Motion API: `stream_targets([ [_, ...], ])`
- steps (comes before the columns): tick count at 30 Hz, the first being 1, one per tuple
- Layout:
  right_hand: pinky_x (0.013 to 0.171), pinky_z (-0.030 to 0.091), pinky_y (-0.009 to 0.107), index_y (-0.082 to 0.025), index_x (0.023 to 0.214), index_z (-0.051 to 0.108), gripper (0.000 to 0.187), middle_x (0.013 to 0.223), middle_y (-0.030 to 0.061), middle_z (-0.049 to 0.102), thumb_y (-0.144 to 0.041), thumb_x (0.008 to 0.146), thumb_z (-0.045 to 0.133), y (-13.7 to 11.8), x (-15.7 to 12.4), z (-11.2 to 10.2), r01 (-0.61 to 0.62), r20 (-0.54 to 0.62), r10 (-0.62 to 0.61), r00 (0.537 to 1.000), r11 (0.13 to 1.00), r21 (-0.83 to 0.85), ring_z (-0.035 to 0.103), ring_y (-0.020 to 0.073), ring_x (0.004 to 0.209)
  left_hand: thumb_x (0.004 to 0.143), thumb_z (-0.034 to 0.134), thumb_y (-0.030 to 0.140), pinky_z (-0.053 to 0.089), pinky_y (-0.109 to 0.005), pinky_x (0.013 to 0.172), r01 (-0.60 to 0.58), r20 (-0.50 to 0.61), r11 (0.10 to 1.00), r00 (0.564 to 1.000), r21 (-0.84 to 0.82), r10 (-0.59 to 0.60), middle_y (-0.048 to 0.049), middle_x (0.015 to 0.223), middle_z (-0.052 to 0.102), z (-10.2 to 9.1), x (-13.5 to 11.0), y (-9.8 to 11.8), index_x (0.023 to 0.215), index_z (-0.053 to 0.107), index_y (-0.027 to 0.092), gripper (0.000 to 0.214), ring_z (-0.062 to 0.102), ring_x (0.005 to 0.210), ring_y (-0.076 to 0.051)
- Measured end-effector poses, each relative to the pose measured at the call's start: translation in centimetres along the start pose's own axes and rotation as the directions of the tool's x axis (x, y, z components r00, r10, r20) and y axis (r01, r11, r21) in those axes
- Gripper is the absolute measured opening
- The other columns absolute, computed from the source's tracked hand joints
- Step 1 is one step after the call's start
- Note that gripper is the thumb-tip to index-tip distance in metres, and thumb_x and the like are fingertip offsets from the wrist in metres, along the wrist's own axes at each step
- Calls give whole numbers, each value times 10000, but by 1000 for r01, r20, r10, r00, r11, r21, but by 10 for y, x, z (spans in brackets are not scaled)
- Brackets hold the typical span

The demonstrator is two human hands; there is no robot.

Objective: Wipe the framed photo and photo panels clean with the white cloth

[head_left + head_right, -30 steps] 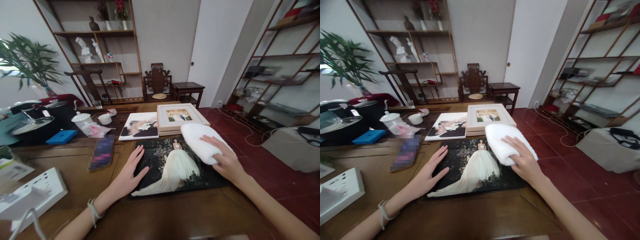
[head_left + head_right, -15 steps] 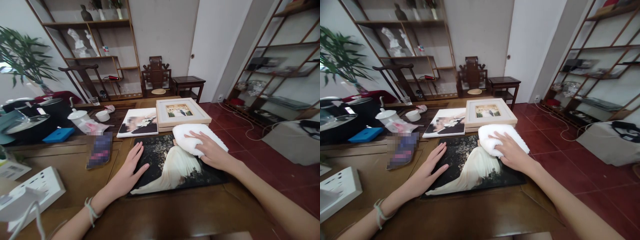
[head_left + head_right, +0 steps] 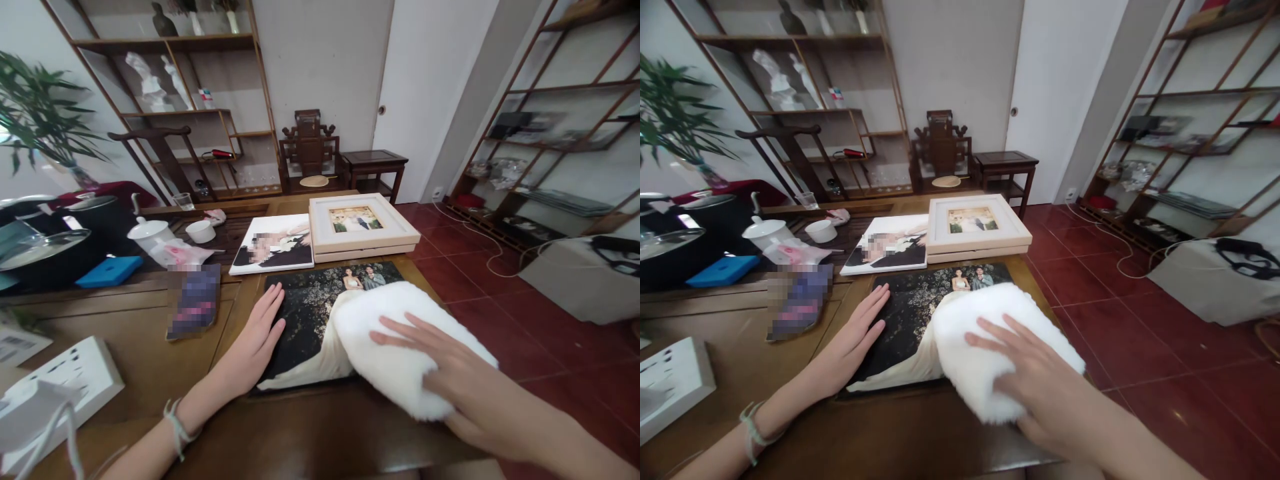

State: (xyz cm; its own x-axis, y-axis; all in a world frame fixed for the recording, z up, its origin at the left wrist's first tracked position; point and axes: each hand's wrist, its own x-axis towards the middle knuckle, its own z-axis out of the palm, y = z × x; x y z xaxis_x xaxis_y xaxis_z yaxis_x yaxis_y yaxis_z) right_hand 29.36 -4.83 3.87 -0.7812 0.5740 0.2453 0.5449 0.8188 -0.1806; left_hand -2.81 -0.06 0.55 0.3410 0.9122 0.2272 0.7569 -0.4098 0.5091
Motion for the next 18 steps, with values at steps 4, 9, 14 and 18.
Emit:
stream_targets([
  [4, 1093, 219, 534, -185, 734, 587, 299, 1415, 89, 397, -9, 556, 423, 40, 22, 0, -67, -32, 67, 997, 998, -3, 225, 265, 1352, 960, 275, 293, 158, -446, 1126, -19, 10, 1000, 1000, -13, 19, -27, 1533, 148, 0, 0, -1, 1414, 248, 256, 457, 123, 1397, -210],
  [9, 1063, 233, 573, -173, 827, 615, 300, 1376, 145, 437, -25, 614, 465, 79, 53, 7, -103, -88, 99, 991, 994, -35, 282, 295, 1326, 959, 275, 288, 173, -443, 1125, -39, 3, 999, 999, -5, 39, -46, 1525, 180, 0, 1, -2, 1421, 233, 240, 466, 139, 1394, -212],
  [14, 1051, 227, 597, -164, 831, 625, 348, 1356, 153, 459, -2, 577, 453, 67, 50, 8, -83, -57, 79, 995, 994, -66, 250, 312, 1336, 954, 294, 288, 185, -448, 1121, -22, -6, 1000, 1000, 6, 22, -53, 1517, 207, 0, 1, -1, 1418, 243, 243, 469, 170, 1388, -222],
  [18, 1073, 192, 589, -187, 716, 629, 325, 1408, 84, 409, -4, 535, 432, 25, 18, 3, -38, 4, 38, 999, 998, -50, 207, 304, 1352, 953, 300, 285, 201, -450, 1117, -26, -23, 999, 999, 25, 27, -47, 1512, 224, 1, 1, -2, 1416, 250, 259, 467, 185, 1384, -227],
])
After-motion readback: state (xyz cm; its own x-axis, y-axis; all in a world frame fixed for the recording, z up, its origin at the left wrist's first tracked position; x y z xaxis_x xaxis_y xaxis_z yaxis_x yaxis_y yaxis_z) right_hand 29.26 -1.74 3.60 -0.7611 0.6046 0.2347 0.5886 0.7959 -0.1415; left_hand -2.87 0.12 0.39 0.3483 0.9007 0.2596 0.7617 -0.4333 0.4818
